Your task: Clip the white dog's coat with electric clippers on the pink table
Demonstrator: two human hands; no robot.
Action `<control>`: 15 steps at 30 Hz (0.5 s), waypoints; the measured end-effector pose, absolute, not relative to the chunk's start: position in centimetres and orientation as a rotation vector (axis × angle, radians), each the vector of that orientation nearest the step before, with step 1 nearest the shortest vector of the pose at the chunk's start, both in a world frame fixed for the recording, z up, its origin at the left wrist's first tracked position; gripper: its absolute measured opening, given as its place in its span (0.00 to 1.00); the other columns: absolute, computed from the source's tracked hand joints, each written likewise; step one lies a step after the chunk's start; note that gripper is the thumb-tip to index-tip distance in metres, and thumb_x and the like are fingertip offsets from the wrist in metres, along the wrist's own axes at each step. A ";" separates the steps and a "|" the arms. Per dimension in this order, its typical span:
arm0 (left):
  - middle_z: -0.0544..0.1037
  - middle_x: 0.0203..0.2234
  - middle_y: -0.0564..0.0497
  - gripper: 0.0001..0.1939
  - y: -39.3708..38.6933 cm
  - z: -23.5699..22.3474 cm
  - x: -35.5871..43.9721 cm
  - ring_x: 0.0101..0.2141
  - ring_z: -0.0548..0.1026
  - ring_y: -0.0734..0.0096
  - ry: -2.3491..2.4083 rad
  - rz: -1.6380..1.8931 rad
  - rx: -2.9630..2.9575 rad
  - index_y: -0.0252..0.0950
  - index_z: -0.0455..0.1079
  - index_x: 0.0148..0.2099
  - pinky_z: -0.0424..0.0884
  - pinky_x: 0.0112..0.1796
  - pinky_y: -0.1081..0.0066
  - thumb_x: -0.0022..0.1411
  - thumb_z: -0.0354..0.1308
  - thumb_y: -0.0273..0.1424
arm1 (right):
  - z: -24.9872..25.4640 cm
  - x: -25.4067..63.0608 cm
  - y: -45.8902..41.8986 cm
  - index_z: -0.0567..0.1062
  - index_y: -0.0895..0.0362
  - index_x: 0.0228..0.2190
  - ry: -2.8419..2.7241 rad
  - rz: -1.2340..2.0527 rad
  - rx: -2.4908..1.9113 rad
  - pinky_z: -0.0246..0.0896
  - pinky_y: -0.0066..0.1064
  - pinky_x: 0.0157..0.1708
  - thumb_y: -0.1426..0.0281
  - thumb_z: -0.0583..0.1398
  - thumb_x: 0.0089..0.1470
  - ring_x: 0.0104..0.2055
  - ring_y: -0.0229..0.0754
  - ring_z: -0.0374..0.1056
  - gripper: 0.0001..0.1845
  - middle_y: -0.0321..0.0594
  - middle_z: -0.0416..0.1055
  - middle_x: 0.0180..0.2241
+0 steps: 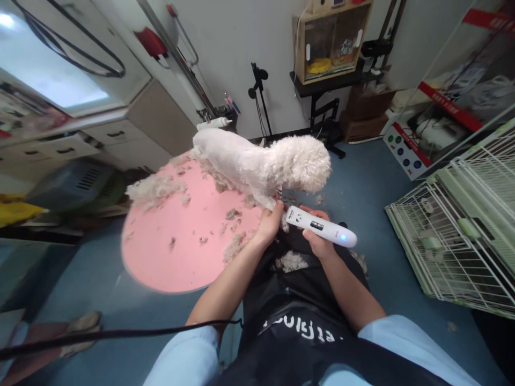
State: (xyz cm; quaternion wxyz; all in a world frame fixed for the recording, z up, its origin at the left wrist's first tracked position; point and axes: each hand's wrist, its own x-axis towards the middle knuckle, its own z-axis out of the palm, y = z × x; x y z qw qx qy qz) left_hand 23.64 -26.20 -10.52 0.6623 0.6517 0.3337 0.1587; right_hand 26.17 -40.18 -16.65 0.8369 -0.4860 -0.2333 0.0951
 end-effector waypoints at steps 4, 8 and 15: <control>0.77 0.24 0.49 0.23 -25.6 -10.7 23.7 0.29 0.73 0.65 0.677 0.274 1.542 0.37 0.71 0.28 0.68 0.32 0.68 0.56 0.58 0.53 | -16.7 25.4 -40.3 0.65 0.48 0.46 -0.522 0.152 -1.108 0.69 0.51 0.52 0.57 0.68 0.50 0.59 0.54 0.68 0.26 0.46 0.70 0.56; 0.75 0.22 0.51 0.24 -25.2 -10.7 23.5 0.24 0.70 0.69 0.553 0.147 1.572 0.36 0.73 0.31 0.65 0.27 0.71 0.55 0.58 0.54 | -16.2 24.5 -41.2 0.66 0.49 0.45 -0.543 -0.022 -1.194 0.68 0.50 0.52 0.56 0.67 0.51 0.57 0.54 0.69 0.24 0.47 0.70 0.55; 0.73 0.21 0.53 0.20 -25.2 -11.3 23.9 0.23 0.68 0.72 0.468 0.176 1.557 0.35 0.71 0.29 0.62 0.25 0.72 0.49 0.64 0.48 | -15.4 22.9 -42.9 0.67 0.50 0.49 -0.717 -0.073 -1.341 0.70 0.47 0.52 0.66 0.66 0.52 0.58 0.53 0.69 0.23 0.49 0.70 0.57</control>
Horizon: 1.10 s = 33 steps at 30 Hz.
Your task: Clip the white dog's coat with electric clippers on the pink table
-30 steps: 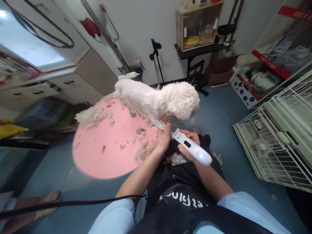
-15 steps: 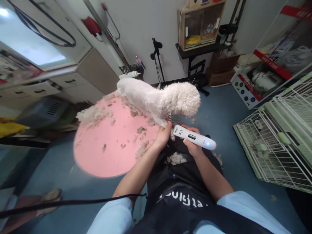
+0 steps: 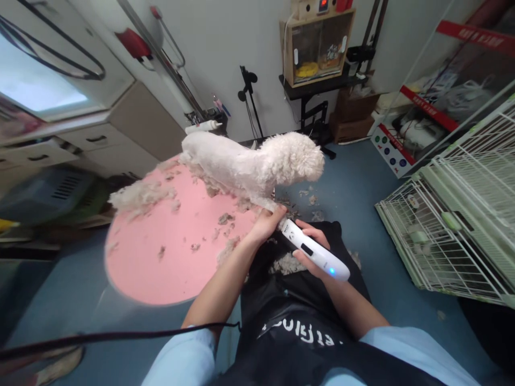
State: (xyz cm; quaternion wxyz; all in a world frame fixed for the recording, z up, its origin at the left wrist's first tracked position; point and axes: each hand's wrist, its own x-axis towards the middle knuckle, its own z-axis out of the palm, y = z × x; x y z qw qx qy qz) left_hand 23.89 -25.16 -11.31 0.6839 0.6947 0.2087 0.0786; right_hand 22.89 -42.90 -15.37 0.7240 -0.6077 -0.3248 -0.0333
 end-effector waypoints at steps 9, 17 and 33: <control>0.69 0.15 0.57 0.13 -26.0 -11.3 24.8 0.18 0.65 0.75 0.441 0.172 1.558 0.37 0.69 0.26 0.60 0.22 0.73 0.46 0.65 0.41 | -15.7 22.4 -43.4 0.66 0.49 0.51 -0.905 -0.441 -1.615 0.74 0.44 0.49 0.73 0.66 0.47 0.54 0.50 0.73 0.30 0.49 0.71 0.56; 0.69 0.16 0.56 0.12 -26.7 -11.0 25.2 0.20 0.66 0.74 0.479 0.238 1.508 0.37 0.69 0.23 0.60 0.22 0.74 0.43 0.65 0.39 | -16.6 22.8 -43.5 0.67 0.49 0.50 -0.759 -0.383 -1.524 0.74 0.47 0.50 0.70 0.67 0.49 0.56 0.52 0.72 0.27 0.48 0.72 0.56; 0.68 0.15 0.57 0.11 -27.8 -10.6 25.0 0.17 0.62 0.78 0.582 0.267 1.415 0.36 0.68 0.22 0.56 0.19 0.75 0.41 0.64 0.37 | -16.3 23.0 -43.6 0.67 0.49 0.48 -0.723 -0.248 -1.451 0.70 0.48 0.52 0.66 0.67 0.51 0.57 0.53 0.71 0.23 0.49 0.72 0.55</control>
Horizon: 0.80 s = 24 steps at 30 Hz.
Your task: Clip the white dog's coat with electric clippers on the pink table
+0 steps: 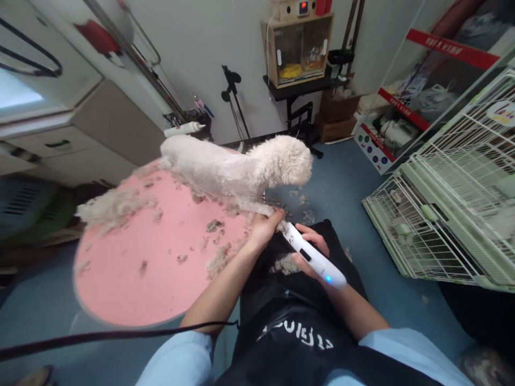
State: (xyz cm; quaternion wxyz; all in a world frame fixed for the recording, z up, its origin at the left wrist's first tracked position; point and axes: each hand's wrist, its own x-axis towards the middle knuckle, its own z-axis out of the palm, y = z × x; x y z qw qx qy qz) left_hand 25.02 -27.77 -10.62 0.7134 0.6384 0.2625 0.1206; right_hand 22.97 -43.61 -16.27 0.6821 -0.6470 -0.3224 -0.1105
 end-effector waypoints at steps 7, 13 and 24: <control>0.71 0.17 0.55 0.13 -26.6 -11.0 24.9 0.21 0.68 0.73 0.504 0.225 1.514 0.36 0.70 0.23 0.63 0.24 0.73 0.43 0.67 0.40 | -14.5 26.4 -44.9 0.69 0.52 0.45 -0.778 0.224 -1.326 0.72 0.47 0.48 0.55 0.66 0.52 0.54 0.53 0.73 0.23 0.52 0.73 0.54; 0.67 0.14 0.57 0.17 -25.8 -11.6 25.4 0.17 0.64 0.75 0.483 0.118 1.565 0.37 0.69 0.22 0.57 0.21 0.73 0.48 0.66 0.44 | -15.6 26.0 -44.4 0.68 0.51 0.44 -0.653 0.041 -1.314 0.74 0.46 0.45 0.55 0.65 0.52 0.48 0.51 0.76 0.21 0.47 0.77 0.48; 0.63 0.12 0.58 0.15 -27.0 -11.3 25.6 0.18 0.63 0.74 0.467 0.251 1.598 0.39 0.63 0.19 0.60 0.24 0.72 0.50 0.62 0.39 | -17.9 23.8 -43.3 0.66 0.46 0.49 -0.847 -0.444 -1.526 0.77 0.44 0.41 0.68 0.69 0.44 0.49 0.53 0.77 0.31 0.44 0.74 0.55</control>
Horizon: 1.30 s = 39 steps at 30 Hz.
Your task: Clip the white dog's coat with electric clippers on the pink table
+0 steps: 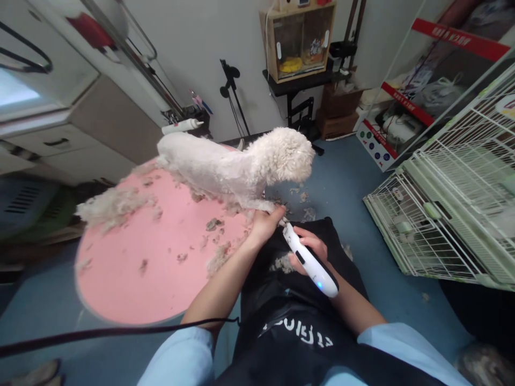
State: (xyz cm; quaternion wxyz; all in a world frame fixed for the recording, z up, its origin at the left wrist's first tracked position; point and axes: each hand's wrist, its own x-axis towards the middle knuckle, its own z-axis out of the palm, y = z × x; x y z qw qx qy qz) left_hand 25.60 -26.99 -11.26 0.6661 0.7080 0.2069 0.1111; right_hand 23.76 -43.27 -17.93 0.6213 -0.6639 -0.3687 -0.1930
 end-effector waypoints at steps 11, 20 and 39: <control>0.65 0.14 0.58 0.15 -27.0 -11.1 25.4 0.20 0.65 0.74 0.528 0.240 1.571 0.38 0.64 0.21 0.62 0.25 0.73 0.48 0.63 0.40 | -17.0 23.5 -42.6 0.68 0.48 0.48 -0.768 -0.311 -1.357 0.73 0.45 0.48 0.69 0.67 0.48 0.53 0.52 0.74 0.25 0.45 0.74 0.53; 0.73 0.21 0.54 0.14 -26.6 -11.5 25.2 0.25 0.70 0.70 0.561 0.188 1.630 0.35 0.71 0.27 0.63 0.27 0.72 0.50 0.62 0.42 | -16.2 23.6 -42.4 0.70 0.50 0.45 -0.658 -0.061 -1.304 0.66 0.48 0.55 0.66 0.69 0.47 0.58 0.53 0.70 0.22 0.48 0.73 0.54; 0.75 0.24 0.53 0.25 -24.9 -12.1 25.6 0.25 0.68 0.74 0.321 -0.075 1.533 0.32 0.78 0.46 0.63 0.29 0.73 0.49 0.67 0.43 | -15.8 23.6 -39.3 0.68 0.51 0.39 0.240 0.197 -0.804 0.64 0.25 0.20 0.63 0.72 0.38 0.20 0.30 0.65 0.26 0.33 0.79 0.36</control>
